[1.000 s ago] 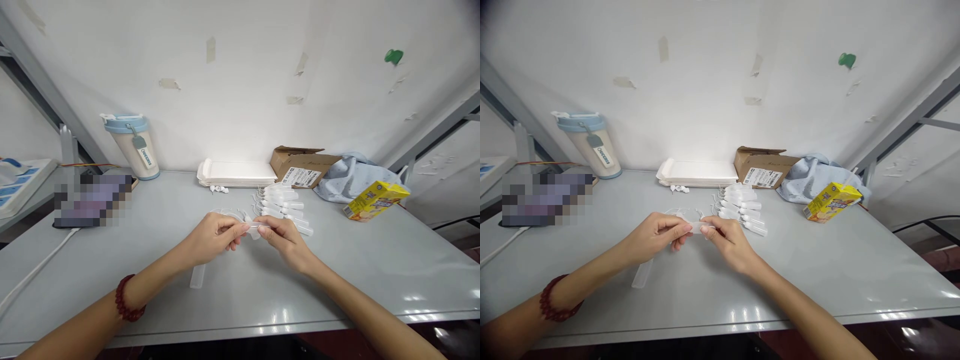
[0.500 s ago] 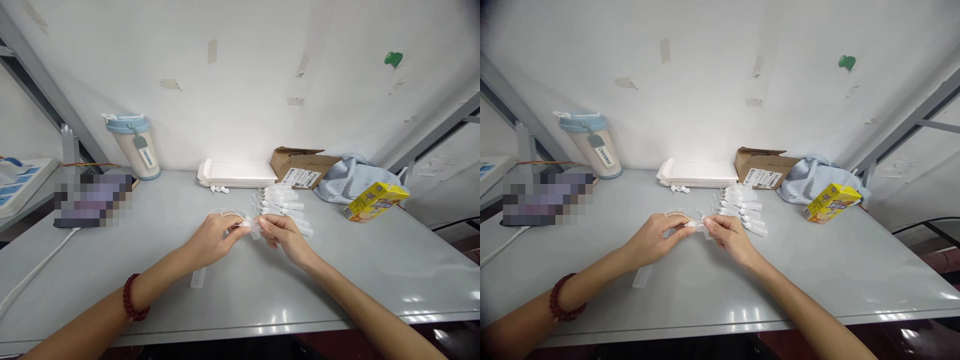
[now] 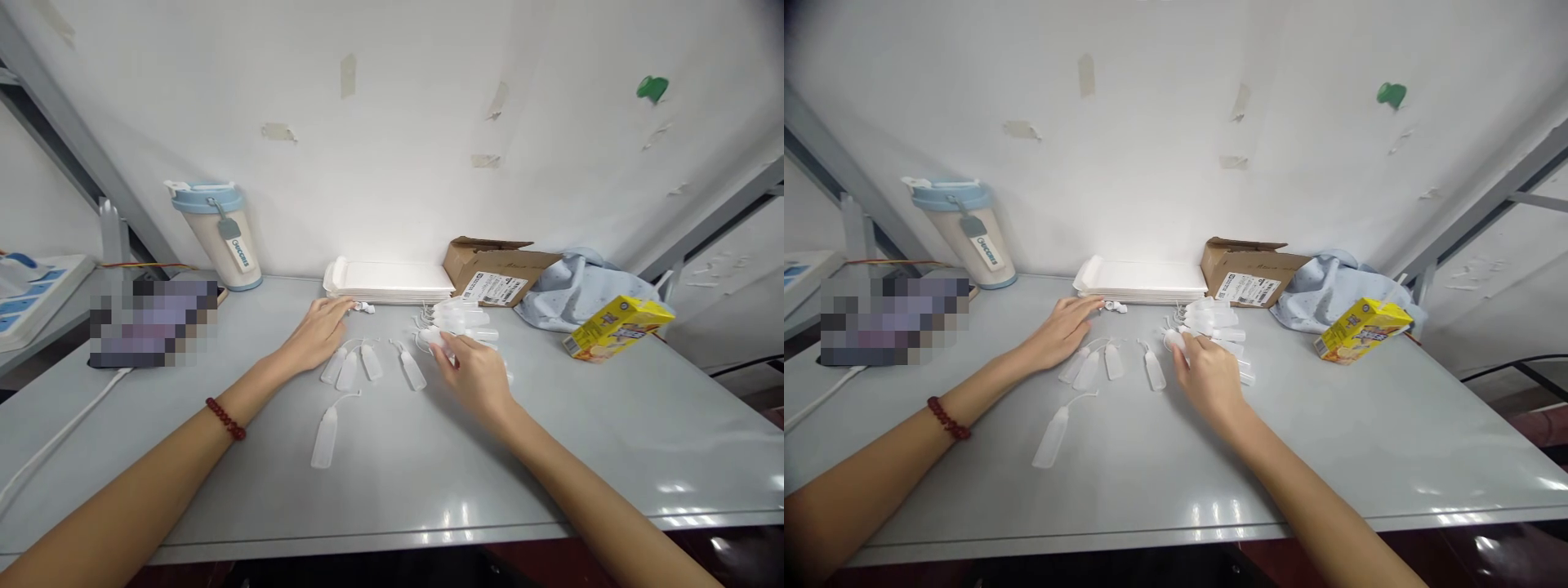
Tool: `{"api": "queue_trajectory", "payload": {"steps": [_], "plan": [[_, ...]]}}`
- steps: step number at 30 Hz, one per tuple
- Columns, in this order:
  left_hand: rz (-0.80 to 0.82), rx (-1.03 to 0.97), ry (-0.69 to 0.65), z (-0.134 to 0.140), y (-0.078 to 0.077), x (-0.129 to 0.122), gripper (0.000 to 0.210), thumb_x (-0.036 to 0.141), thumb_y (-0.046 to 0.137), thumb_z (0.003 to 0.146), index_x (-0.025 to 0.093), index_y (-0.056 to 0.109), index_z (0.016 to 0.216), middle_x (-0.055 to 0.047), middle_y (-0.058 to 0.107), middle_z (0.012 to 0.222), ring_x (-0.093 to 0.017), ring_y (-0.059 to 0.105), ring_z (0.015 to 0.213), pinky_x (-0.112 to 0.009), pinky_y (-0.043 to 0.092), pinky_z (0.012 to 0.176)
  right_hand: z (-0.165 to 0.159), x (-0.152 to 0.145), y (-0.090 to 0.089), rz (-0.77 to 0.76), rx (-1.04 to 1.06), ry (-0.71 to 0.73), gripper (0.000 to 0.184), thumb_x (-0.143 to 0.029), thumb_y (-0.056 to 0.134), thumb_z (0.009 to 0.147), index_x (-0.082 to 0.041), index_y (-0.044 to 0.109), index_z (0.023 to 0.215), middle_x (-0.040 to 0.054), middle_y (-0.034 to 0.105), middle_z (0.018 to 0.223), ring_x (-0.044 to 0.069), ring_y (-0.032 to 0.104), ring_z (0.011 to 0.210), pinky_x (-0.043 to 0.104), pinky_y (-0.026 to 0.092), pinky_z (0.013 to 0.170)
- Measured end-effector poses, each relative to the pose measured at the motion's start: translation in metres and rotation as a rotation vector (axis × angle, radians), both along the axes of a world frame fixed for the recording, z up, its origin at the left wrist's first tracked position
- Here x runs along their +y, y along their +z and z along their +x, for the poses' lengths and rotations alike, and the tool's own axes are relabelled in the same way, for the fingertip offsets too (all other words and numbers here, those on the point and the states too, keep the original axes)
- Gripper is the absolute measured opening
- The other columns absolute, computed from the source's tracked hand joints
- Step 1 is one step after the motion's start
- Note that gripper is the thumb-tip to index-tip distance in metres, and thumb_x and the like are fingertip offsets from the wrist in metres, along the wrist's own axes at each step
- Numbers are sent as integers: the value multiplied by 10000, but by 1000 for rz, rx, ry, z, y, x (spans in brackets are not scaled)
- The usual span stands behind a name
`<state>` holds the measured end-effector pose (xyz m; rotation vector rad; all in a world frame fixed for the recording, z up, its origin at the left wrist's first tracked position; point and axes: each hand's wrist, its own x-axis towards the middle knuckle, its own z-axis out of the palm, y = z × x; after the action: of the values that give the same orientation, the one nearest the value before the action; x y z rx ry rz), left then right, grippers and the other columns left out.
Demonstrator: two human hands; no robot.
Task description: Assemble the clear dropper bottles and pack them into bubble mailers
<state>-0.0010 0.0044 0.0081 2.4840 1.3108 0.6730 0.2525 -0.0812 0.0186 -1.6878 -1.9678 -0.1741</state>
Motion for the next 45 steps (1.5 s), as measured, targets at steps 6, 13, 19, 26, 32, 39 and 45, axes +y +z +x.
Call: {"api": "queue_trajectory", "payload": {"steps": [6,13,19,26,32,39,45], "plan": [[-28,84,36,-1,-9,8,450,236,284,885,182,421,1310,-35,337,1433,-262,275,1262,-432,272,1036,-8,-7,3,-83,-250,-92,316,-333,418,874,-166,619,697,53,637,635,156,548,553,252,172,470],[26,112,53,-2,-13,12,434,233,288,886,179,457,1283,-55,379,1395,-258,339,1211,-424,296,1016,-12,-8,9,-237,-364,-89,296,-370,416,884,-170,600,765,54,648,670,175,586,577,266,170,458],[90,134,56,-2,-13,11,423,221,299,879,165,484,1255,-73,422,1338,-264,369,1140,-426,329,983,-12,-10,5,-140,-326,-85,371,-451,400,884,-147,613,872,85,627,711,218,586,643,277,259,469],[143,179,61,-2,-11,10,425,176,309,861,180,500,1241,-63,440,1312,-267,389,1087,-417,366,936,-16,-15,4,29,-212,549,230,-247,409,899,-166,607,982,108,574,966,195,500,840,298,423,686],[143,200,48,-2,-13,13,453,146,312,847,176,476,1269,-51,422,1344,-258,406,1075,-401,381,910,-28,-23,4,-1,-249,655,302,-312,415,905,-144,563,1107,137,559,1135,252,463,1017,385,414,815],[156,205,60,-1,-15,14,471,130,325,833,202,476,1273,-43,445,1319,-247,416,1061,-393,383,901,-41,-28,-5,-51,-361,599,470,-431,303,927,-183,409,1312,145,356,1410,305,291,1282,529,303,934],[131,192,88,-1,-15,13,480,131,340,822,245,479,1267,-37,460,1293,-246,426,1034,-408,381,898,-43,-26,-10,-106,-405,550,491,-450,267,929,-215,365,1349,98,319,1444,321,271,1294,570,288,940]]}}
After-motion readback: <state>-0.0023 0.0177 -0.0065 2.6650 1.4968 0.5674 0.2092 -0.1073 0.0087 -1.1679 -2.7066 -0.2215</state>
